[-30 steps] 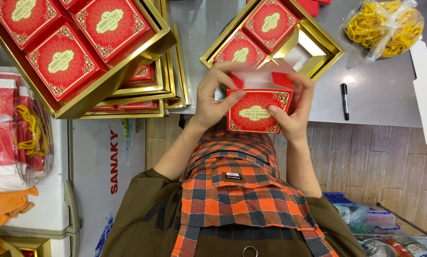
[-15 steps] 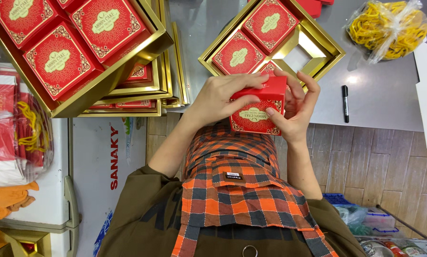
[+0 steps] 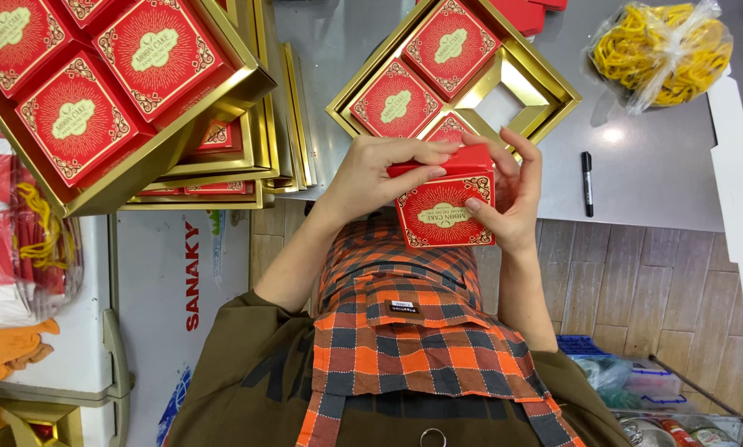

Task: The person folds small red boxes and places them into a larger gold tray with four compartments. They repeat this process, filling the tray with the folded boxes and then stacking the completed tray with others.

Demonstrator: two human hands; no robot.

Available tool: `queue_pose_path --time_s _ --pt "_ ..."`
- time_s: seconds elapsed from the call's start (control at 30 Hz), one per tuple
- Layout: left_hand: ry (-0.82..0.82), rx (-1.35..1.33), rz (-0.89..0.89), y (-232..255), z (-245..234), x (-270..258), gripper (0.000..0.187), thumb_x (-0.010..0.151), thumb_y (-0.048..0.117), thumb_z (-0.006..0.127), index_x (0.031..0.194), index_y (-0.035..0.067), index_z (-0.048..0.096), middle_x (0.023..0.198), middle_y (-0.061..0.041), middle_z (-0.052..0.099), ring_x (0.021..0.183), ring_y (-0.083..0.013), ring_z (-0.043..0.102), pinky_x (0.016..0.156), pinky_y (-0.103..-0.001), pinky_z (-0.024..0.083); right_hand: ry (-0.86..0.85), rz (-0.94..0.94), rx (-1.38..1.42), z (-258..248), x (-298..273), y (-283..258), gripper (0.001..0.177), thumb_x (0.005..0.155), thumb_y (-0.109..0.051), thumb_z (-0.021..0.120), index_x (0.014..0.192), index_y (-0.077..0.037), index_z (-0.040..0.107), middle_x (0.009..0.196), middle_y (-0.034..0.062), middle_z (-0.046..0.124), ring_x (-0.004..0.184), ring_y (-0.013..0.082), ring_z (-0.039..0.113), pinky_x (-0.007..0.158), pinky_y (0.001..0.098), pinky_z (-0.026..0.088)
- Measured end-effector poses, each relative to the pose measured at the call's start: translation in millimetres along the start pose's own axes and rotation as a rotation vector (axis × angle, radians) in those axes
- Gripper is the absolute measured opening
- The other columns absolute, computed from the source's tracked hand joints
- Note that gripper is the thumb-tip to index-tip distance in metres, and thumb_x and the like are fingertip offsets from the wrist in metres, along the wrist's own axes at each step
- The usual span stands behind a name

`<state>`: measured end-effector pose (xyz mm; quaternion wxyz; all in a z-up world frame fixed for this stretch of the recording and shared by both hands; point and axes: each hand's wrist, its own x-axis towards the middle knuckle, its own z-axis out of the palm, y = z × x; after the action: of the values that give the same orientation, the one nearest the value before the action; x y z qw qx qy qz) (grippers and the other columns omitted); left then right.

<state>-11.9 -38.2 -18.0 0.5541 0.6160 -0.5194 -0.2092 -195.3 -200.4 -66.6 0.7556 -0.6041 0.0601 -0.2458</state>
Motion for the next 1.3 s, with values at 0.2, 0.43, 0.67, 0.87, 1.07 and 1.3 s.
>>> queue_pose_path --time_s 0.2,0.43,0.67,0.87,1.07,1.3 --pt "-0.137 0.131 0.196 12 11 13 0.061 0.086 0.033 0.083 0.139 0.010 0.063 0.143 -0.010 0.064 0.139 -0.0282 0.058 0.119 -0.044 0.048 0.083 -0.042 0.010 -20 1 1 0.084 0.089 -0.010 0.076 0.159 -0.009 0.030 0.149 0.0286 0.054 0.134 0.0283 0.060 0.119 0.0394 0.050" --pt "-0.197 0.148 0.116 9 27 32 0.061 0.095 0.029 0.083 0.149 0.014 0.059 0.156 -0.006 0.056 0.150 -0.0286 0.054 0.132 -0.048 0.038 0.122 -0.010 0.029 -33 4 -2 0.079 0.092 -0.012 0.072 0.159 -0.009 0.030 0.151 0.0283 0.053 0.141 0.0302 0.056 0.123 0.0396 0.046" --pt "0.225 -0.421 -0.294 -20 53 50 0.082 0.089 0.025 0.083 0.156 0.011 0.037 0.138 -0.014 0.065 0.125 -0.0260 0.069 0.108 -0.040 0.061 0.234 0.024 0.264 -70 28 -5 0.077 0.097 -0.039 0.070 0.156 -0.006 0.032 0.161 0.0241 0.045 0.143 0.0318 0.055 0.125 0.0417 0.049" --pt "0.485 -0.163 -0.185 -59 152 32 0.076 0.085 0.022 0.089 0.143 0.008 0.042 0.139 -0.009 0.052 0.125 -0.0218 0.065 0.103 -0.037 0.060 0.094 0.187 0.089 -105 32 17 0.117 0.082 -0.058 0.082 0.164 -0.012 0.012 0.165 0.0158 0.033 0.143 0.0292 0.050 0.109 0.0476 0.054" --pt "0.305 0.625 -0.129 -76 167 4 0.103 0.083 0.064 0.078 0.153 0.002 0.034 0.154 -0.021 0.038 0.149 -0.0391 0.035 0.123 -0.059 0.031 -0.298 -0.197 -0.823 -138 86 -4 0.122 0.072 -0.053 0.089 0.167 -0.012 0.026 0.161 0.0180 0.041 0.146 0.0367 0.047 0.122 0.0529 0.043" --pt "0.117 0.857 -0.259 -95 129 -20 0.103 0.078 0.077 0.071 0.151 0.011 0.042 0.168 -0.014 0.025 0.157 -0.0384 0.021 0.127 -0.062 0.011 -1.012 -0.461 -1.320 -129 156 -25 0.101 0.055 -0.059 0.086 0.140 -0.009 0.064 0.141 0.0184 0.059 0.129 0.0380 0.052 0.115 0.0594 0.036"
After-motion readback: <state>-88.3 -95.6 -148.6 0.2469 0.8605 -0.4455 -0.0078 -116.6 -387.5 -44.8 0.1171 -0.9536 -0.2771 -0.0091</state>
